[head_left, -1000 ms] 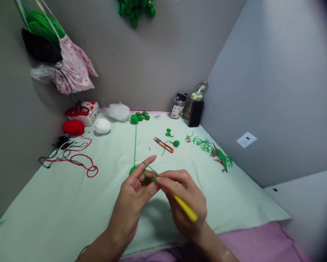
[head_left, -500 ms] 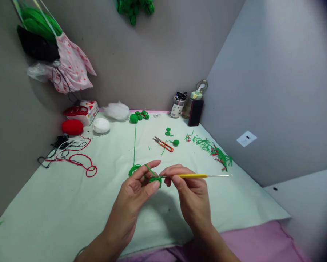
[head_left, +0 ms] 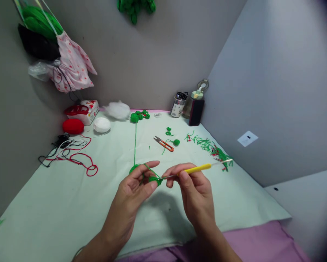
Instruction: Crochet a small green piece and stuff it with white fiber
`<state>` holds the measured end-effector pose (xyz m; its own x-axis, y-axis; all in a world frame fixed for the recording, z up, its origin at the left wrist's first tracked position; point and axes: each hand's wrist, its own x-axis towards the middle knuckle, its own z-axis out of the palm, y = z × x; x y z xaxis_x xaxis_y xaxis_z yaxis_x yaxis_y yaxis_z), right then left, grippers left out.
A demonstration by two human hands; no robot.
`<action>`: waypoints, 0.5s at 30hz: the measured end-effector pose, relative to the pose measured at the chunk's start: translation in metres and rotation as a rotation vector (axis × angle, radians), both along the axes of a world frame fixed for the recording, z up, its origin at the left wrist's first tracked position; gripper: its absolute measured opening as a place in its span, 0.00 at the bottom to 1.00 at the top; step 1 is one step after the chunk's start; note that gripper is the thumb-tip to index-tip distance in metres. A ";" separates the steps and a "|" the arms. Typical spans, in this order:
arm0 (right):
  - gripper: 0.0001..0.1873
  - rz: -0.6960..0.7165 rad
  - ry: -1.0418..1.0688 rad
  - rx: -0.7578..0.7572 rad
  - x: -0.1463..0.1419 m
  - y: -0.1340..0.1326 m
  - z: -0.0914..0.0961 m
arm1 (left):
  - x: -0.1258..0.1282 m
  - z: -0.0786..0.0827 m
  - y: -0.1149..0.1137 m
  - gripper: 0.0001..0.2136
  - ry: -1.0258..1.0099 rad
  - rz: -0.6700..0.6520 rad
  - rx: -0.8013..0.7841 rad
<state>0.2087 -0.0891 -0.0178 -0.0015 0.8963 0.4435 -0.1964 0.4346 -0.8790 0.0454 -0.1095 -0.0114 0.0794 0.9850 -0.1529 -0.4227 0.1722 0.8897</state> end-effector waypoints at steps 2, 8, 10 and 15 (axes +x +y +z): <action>0.10 -0.063 -0.118 0.086 0.001 -0.004 0.001 | 0.000 -0.002 0.000 0.17 0.032 0.015 0.018; 0.13 -0.134 -0.470 0.471 0.003 -0.011 0.006 | 0.001 -0.004 0.000 0.13 0.266 0.179 0.122; 0.13 -0.152 -0.479 0.525 0.003 -0.011 0.005 | 0.002 -0.002 -0.002 0.13 0.317 0.220 0.146; 0.15 -0.255 -0.711 0.598 0.004 -0.008 -0.006 | 0.006 0.000 -0.003 0.19 0.167 0.143 0.082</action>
